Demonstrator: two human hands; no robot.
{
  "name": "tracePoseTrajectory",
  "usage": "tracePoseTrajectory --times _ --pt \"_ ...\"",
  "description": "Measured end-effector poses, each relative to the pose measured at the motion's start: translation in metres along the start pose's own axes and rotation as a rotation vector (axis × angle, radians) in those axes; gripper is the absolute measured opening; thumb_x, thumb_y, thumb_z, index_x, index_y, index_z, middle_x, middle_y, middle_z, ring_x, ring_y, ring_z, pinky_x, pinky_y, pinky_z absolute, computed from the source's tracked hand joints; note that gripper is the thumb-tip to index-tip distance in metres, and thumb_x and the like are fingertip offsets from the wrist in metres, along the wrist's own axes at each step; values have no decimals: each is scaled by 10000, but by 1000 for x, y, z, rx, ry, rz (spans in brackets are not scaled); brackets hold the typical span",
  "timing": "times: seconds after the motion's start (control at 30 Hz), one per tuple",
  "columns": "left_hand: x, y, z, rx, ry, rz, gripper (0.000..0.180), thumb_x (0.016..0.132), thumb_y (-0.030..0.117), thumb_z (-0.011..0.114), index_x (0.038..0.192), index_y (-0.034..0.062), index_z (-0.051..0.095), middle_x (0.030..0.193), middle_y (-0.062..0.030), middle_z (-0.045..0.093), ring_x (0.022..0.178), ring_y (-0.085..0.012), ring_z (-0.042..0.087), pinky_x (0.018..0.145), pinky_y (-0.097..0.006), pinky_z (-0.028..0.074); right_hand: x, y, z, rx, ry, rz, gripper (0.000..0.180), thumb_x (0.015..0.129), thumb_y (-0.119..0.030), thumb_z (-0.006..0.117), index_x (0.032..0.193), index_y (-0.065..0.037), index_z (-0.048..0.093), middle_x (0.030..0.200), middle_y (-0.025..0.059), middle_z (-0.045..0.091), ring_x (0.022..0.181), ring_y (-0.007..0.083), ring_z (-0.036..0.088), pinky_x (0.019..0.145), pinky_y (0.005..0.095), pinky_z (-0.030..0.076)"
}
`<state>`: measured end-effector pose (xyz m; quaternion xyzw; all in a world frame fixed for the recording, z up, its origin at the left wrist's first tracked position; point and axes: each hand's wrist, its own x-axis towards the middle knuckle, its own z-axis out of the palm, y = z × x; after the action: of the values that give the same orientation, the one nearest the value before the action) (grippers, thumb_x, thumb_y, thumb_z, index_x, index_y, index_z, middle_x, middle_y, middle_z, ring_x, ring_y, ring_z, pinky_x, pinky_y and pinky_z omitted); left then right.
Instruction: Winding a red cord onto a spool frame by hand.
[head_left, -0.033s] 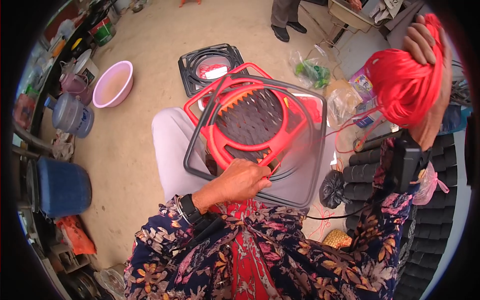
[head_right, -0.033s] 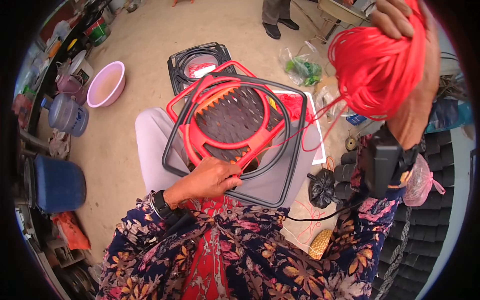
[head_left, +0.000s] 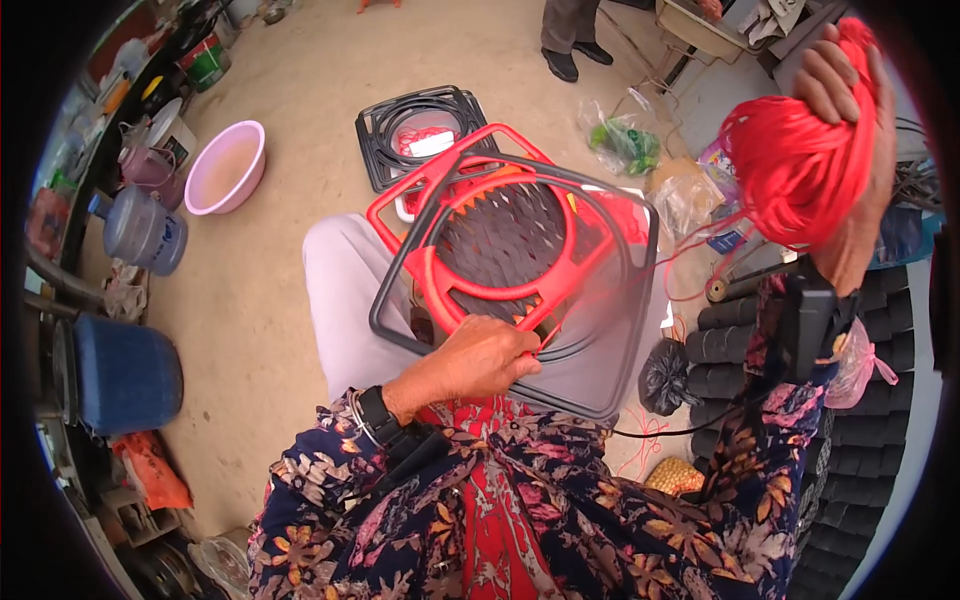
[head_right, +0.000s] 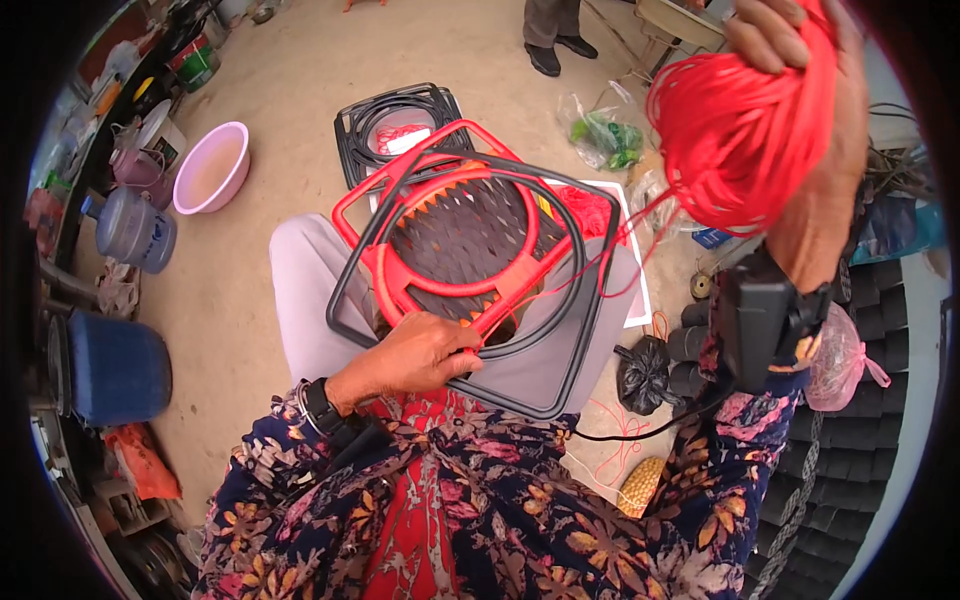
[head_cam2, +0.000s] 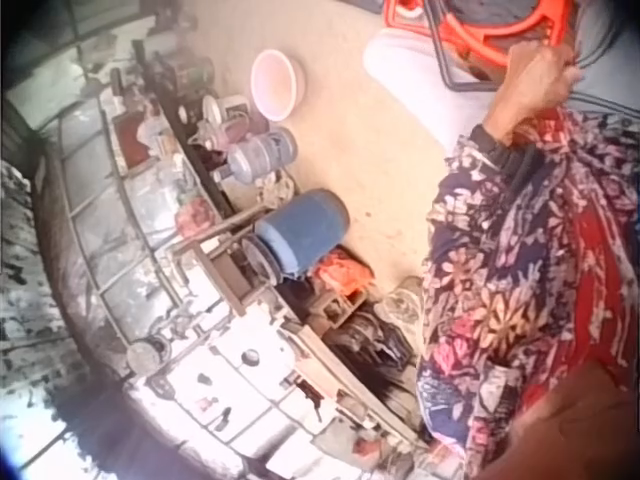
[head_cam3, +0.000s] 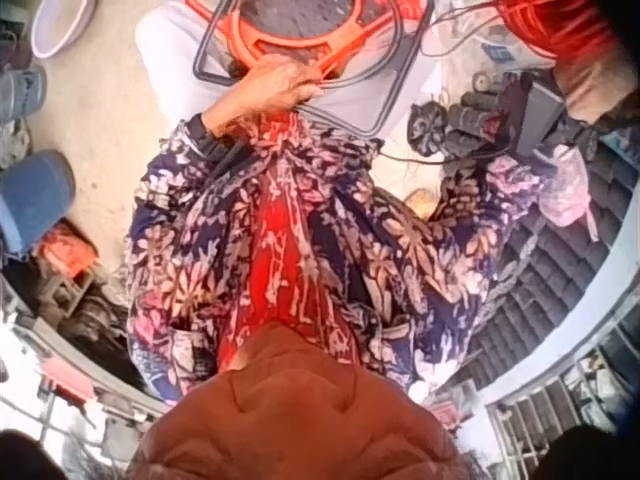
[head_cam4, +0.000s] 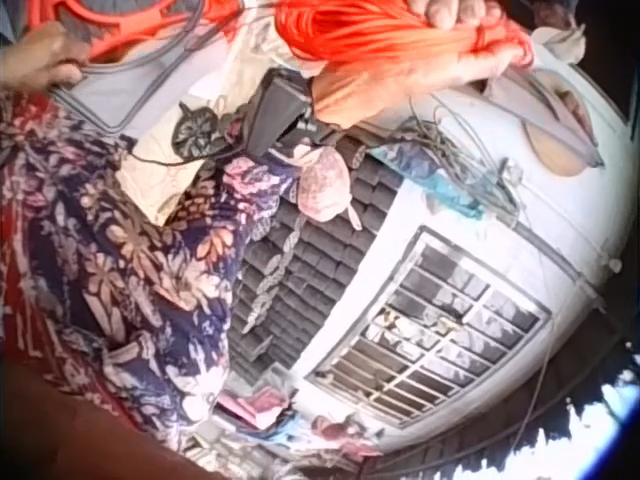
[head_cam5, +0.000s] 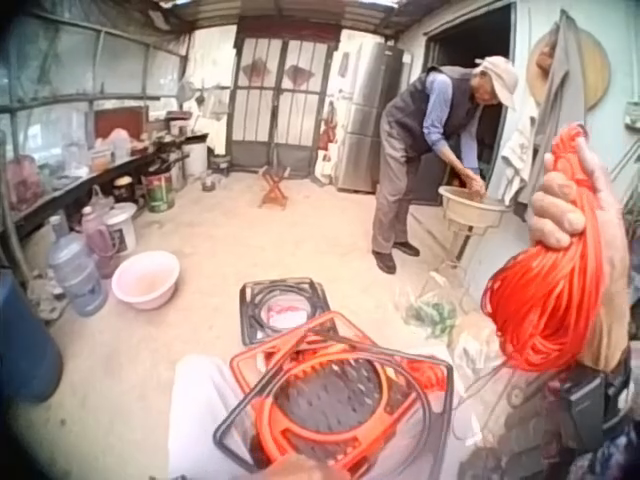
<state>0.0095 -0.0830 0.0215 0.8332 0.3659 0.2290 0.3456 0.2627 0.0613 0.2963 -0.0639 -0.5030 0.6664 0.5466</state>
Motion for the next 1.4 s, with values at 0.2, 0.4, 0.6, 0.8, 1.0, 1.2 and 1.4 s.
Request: tracePoseTrajectory --times 0.2,0.4,0.6,0.8,1.0,1.2,1.4 --pt "0 -21 -8 -206 -70 11 281 862 255 639 767 -2 579 722 -196 590 756 -389 591 669 -480 419 -45 94 -11 -388 151 518 283 870 -288 675 957 -36 582 679 -11 530 476 57 470 445 199 402" --pt "0 -21 -17 -351 -178 -68 251 859 218 641 747 -3 601 671 -168 581 701 -358 581 659 -446 425 -103 179 -15 -722 -161 916 323 771 -216 779 988 -20 642 824 41 663 655 85 597 614 266 498" --pt "-2 -22 -21 -328 -255 -180 254 891 219 576 782 6 659 720 -167 624 721 -344 607 690 -425 452 -130 208 -28 -814 -494 853 421 753 -181 812 1108 -49 628 913 2 660 851 62 578 781 255 490" --pt "-4 -28 -16 -137 -222 -172 217 864 190 566 795 5 656 756 -211 619 788 -402 605 710 -489 442 -140 226 -36 -626 -384 949 431 759 -146 800 1134 -46 613 921 -20 654 858 60 577 795 251 489" --pt "-5 -27 -15 -117 -191 -184 229 863 196 564 774 1 643 757 -220 615 792 -412 600 709 -516 434 -142 229 -40 -649 -389 1003 431 816 -152 761 1192 -43 579 1005 28 657 906 88 589 784 267 506" --pt "-7 -12 -16 147 -45 -140 268 892 225 569 739 17 642 717 -213 617 754 -409 610 701 -525 452 -128 224 -33 -666 -160 935 413 838 -216 760 1183 -59 598 883 26 678 748 102 638 738 286 532" --pt "-14 7 -12 233 74 -143 269 892 228 593 716 25 583 639 -171 556 685 -374 581 614 -495 449 -81 209 -28 -1040 -96 204 438 843 -232 734 1185 -31 548 890 60 673 783 190 630 733 349 509"
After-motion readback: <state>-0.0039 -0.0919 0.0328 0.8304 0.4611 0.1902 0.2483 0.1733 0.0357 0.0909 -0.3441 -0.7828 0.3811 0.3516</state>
